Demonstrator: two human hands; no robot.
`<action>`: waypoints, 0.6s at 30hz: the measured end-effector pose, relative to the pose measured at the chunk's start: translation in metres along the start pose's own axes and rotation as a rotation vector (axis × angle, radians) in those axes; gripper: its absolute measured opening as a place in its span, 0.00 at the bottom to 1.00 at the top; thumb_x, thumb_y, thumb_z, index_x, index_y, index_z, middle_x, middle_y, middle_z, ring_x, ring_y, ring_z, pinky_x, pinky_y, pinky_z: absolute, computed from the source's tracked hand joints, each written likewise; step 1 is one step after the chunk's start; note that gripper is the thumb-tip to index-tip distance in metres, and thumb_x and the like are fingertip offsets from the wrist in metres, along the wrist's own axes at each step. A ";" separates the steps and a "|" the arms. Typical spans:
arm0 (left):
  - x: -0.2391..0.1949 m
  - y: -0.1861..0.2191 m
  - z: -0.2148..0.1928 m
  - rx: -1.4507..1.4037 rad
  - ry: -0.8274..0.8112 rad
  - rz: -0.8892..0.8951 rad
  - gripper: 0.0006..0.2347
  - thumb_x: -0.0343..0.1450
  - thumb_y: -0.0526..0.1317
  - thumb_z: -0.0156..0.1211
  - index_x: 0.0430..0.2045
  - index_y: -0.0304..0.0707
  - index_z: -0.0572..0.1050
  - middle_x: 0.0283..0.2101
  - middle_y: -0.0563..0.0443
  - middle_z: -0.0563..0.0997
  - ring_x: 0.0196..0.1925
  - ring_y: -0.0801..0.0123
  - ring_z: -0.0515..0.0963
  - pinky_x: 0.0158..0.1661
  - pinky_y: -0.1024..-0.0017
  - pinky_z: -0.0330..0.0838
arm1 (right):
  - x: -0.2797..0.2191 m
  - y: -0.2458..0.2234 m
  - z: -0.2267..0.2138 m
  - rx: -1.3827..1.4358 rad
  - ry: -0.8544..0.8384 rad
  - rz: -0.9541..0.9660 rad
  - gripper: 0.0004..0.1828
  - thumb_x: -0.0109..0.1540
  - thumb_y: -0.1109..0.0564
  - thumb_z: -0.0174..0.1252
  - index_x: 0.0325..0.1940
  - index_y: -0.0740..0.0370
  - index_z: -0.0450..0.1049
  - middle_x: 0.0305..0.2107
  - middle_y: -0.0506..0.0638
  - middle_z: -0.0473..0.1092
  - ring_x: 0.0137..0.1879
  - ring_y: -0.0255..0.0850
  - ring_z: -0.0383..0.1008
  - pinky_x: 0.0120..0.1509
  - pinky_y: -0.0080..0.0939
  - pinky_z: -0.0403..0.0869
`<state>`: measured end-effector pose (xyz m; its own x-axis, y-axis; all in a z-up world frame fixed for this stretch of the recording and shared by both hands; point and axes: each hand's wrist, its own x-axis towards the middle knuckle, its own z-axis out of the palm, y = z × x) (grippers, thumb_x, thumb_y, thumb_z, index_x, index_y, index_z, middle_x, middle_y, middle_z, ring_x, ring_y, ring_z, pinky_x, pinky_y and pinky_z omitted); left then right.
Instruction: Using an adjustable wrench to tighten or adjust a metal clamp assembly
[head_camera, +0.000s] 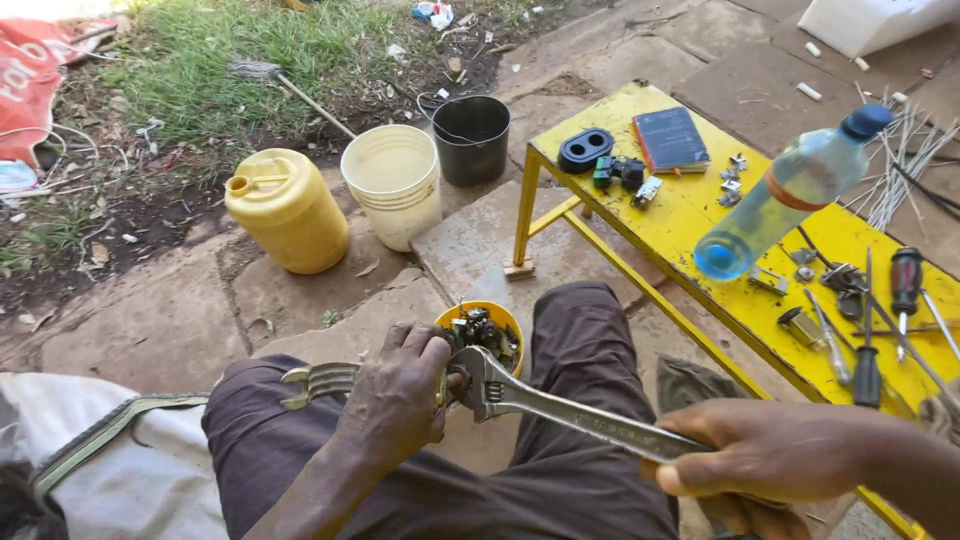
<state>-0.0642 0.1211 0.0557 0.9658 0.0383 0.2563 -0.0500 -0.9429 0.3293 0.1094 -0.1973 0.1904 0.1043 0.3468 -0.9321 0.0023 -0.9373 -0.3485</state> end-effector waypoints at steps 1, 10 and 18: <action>-0.004 -0.003 0.000 0.020 0.015 -0.030 0.14 0.62 0.34 0.71 0.35 0.36 0.71 0.45 0.41 0.77 0.48 0.46 0.73 0.40 0.50 0.75 | 0.010 0.002 0.002 0.057 -0.024 -0.044 0.14 0.75 0.49 0.62 0.45 0.62 0.73 0.24 0.56 0.76 0.19 0.39 0.72 0.21 0.34 0.72; -0.013 -0.020 0.015 -0.163 0.046 -0.568 0.11 0.68 0.41 0.70 0.39 0.43 0.75 0.39 0.50 0.80 0.43 0.58 0.78 0.39 0.59 0.77 | 0.112 0.051 0.052 -0.203 0.254 -0.346 0.14 0.72 0.39 0.60 0.37 0.44 0.74 0.25 0.36 0.71 0.30 0.28 0.69 0.37 0.34 0.69; -0.014 -0.021 0.012 -0.290 0.148 -0.724 0.20 0.59 0.39 0.78 0.43 0.46 0.77 0.42 0.51 0.83 0.46 0.60 0.81 0.41 0.60 0.79 | 0.136 0.043 0.119 -0.276 0.408 0.043 0.18 0.65 0.22 0.47 0.56 0.07 0.74 0.29 0.26 0.78 0.38 0.20 0.80 0.46 0.26 0.71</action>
<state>-0.0735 0.1361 0.0340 0.7406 0.6720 -0.0003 0.4936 -0.5437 0.6788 0.0050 -0.1869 0.0371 0.4908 0.3179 -0.8112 0.2473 -0.9436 -0.2202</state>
